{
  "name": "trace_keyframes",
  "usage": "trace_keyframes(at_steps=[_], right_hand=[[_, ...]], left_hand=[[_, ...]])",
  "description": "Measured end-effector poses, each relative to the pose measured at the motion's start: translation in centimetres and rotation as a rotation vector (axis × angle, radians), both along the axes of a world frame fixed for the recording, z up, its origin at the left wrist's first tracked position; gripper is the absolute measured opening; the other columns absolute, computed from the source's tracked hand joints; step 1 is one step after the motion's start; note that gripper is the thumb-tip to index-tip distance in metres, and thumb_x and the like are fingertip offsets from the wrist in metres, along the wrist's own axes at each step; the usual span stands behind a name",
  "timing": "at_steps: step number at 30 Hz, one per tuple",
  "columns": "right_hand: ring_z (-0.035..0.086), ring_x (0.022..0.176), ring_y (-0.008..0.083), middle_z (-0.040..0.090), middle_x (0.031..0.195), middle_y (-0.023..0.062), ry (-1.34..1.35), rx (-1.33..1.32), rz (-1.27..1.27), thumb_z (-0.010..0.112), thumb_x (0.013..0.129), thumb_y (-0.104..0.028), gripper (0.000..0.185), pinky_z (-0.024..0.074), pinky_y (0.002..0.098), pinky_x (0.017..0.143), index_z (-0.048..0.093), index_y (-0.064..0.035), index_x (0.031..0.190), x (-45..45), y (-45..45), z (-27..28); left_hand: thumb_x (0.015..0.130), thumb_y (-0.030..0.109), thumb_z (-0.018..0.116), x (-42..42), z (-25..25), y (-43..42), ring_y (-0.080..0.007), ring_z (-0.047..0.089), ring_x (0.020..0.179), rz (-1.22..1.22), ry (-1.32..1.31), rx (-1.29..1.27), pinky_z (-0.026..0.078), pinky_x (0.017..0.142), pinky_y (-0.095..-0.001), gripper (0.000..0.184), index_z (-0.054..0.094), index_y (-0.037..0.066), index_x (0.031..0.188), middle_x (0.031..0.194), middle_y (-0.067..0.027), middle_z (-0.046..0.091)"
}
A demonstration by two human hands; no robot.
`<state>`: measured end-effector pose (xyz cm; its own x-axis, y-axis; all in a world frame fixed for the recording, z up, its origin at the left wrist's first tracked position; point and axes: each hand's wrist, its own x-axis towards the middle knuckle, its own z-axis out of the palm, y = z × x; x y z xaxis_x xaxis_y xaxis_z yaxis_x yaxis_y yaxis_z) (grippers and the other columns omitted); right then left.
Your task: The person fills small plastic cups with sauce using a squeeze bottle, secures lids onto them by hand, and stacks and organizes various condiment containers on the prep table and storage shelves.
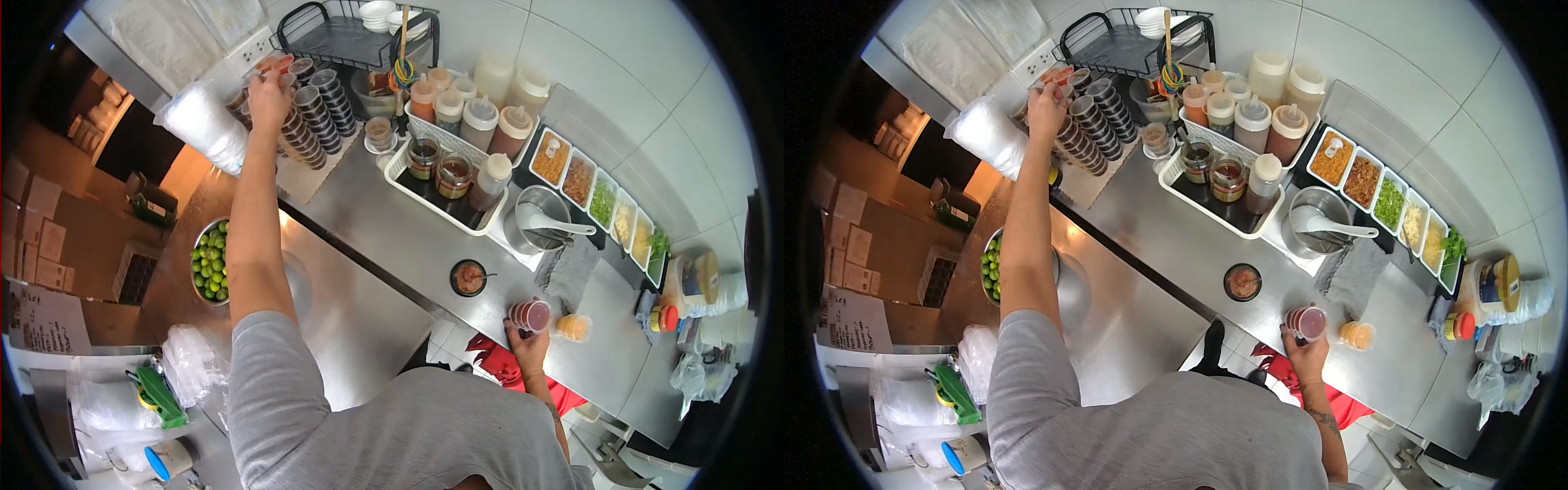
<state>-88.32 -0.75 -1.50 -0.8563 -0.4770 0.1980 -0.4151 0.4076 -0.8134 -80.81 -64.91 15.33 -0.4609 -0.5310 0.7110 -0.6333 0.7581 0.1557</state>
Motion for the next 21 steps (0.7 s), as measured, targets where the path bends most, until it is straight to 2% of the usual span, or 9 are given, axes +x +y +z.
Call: trace_keyframes(at_steps=[3, 4, 7, 8, 10, 12, 14, 16, 21], right_hand=[[0.064, 0.100, 0.0284, 0.064, 0.112, 0.0173, -0.083, 0.048, -0.016, 0.080, 0.074, -0.016, 0.056, 0.0489, 0.0339, 0.088, 0.056, 0.0027, 0.121, -0.1, 0.3, -0.9], [0.063, 0.103, 0.0289, 0.063, 0.113, 0.0179, -0.040, 0.040, -0.020, 0.079, 0.074, -0.015, 0.053, 0.0480, 0.0344, 0.090, 0.057, 0.0028, 0.119, 0.2, -0.2, 0.2], [0.062, 0.105, 0.0296, 0.062, 0.115, 0.0185, 0.026, 0.027, -0.004, 0.080, 0.074, -0.015, 0.054, 0.0473, 0.0347, 0.091, 0.056, 0.0025, 0.119, 0.3, -0.5, 0.7], [0.062, 0.106, 0.0295, 0.061, 0.119, 0.0185, 0.010, 0.042, -0.010, 0.080, 0.074, -0.015, 0.054, 0.0470, 0.0347, 0.092, 0.056, 0.0025, 0.120, 0.2, -0.3, 0.4], [0.061, 0.107, 0.0290, 0.060, 0.120, 0.0183, 0.003, 0.001, 0.003, 0.080, 0.074, -0.016, 0.055, 0.0468, 0.0347, 0.092, 0.055, 0.0027, 0.120, 0.1, -0.2, 0.2], [0.061, 0.107, 0.0286, 0.060, 0.120, 0.0182, -0.003, -0.010, -0.004, 0.080, 0.074, -0.016, 0.056, 0.0466, 0.0346, 0.093, 0.055, 0.0030, 0.121, 0.5, -0.6, 0.1], [0.061, 0.107, 0.0283, 0.060, 0.121, 0.0184, 0.012, 0.020, -0.012, 0.080, 0.074, -0.017, 0.058, 0.0464, 0.0345, 0.093, 0.054, 0.0034, 0.122, 0.5, -0.4, 0.5], [0.061, 0.107, 0.0282, 0.060, 0.120, 0.0185, 0.025, 0.029, -0.014, 0.080, 0.074, -0.017, 0.059, 0.0465, 0.0344, 0.093, 0.053, 0.0036, 0.123, 0.2, -0.4, 0.5], [0.063, 0.104, 0.0274, 0.062, 0.115, 0.0181, 0.071, 0.038, -0.005, 0.080, 0.075, -0.018, 0.062, 0.0474, 0.0337, 0.091, 0.052, 0.0041, 0.126, 0.0, -0.2, -0.7]], left_hand=[[0.071, 0.019, 0.078, -0.1, 0.3, 0.5, -0.0394, 0.059, 0.093, -0.027, 0.024, 0.044, 0.049, 0.081, -0.0472, 0.038, 0.064, 0.011, 0.105, 0.099, -0.0198, 0.056], [0.073, 0.015, 0.074, 0.1, 0.9, 1.4, -0.0399, 0.058, 0.092, 0.021, -0.017, 0.035, 0.049, 0.080, -0.0475, 0.032, 0.063, 0.007, 0.102, 0.098, -0.0198, 0.057], [0.076, 0.009, 0.068, 1.7, 1.4, 3.8, -0.0409, 0.058, 0.091, 0.123, 0.179, -0.035, 0.048, 0.079, -0.0475, 0.024, 0.061, 0.003, 0.098, 0.095, -0.0199, 0.058], [0.078, 0.006, 0.060, 3.0, 1.2, 6.7, -0.0423, 0.058, 0.089, 0.098, 0.284, -0.012, 0.047, 0.078, -0.0482, 0.020, 0.058, 0.000, 0.096, 0.093, -0.0217, 0.059], [0.079, 0.007, 0.061, 5.0, -1.5, 10.9, -0.0444, 0.057, 0.090, 0.217, 0.355, 0.386, 0.046, 0.080, -0.0489, 0.024, 0.051, -0.002, 0.099, 0.093, -0.0239, 0.059], [0.079, 0.010, 0.064, 4.9, -7.0, 12.9, -0.0454, 0.056, 0.097, 0.278, 0.343, 0.599, 0.046, 0.084, -0.0471, 0.034, 0.047, -0.001, 0.105, 0.099, -0.0262, 0.059], [0.079, 0.010, 0.067, 3.7, -14.0, 11.3, -0.0463, 0.055, 0.103, 0.121, 0.465, 0.655, 0.045, 0.087, -0.0459, 0.042, 0.043, -0.002, 0.111, 0.108, -0.0292, 0.056], [0.079, 0.010, 0.068, 2.4, -15.8, 10.9, -0.0469, 0.054, 0.103, 0.159, 0.500, 0.615, 0.044, 0.088, -0.0466, 0.043, 0.043, -0.003, 0.111, 0.110, -0.0297, 0.055], [0.079, 0.006, 0.067, 0.8, -16.1, 10.4, -0.0471, 0.054, 0.100, 0.246, 0.483, 0.531, 0.044, 0.087, -0.0489, 0.041, 0.042, -0.004, 0.110, 0.108, -0.0299, 0.055]])
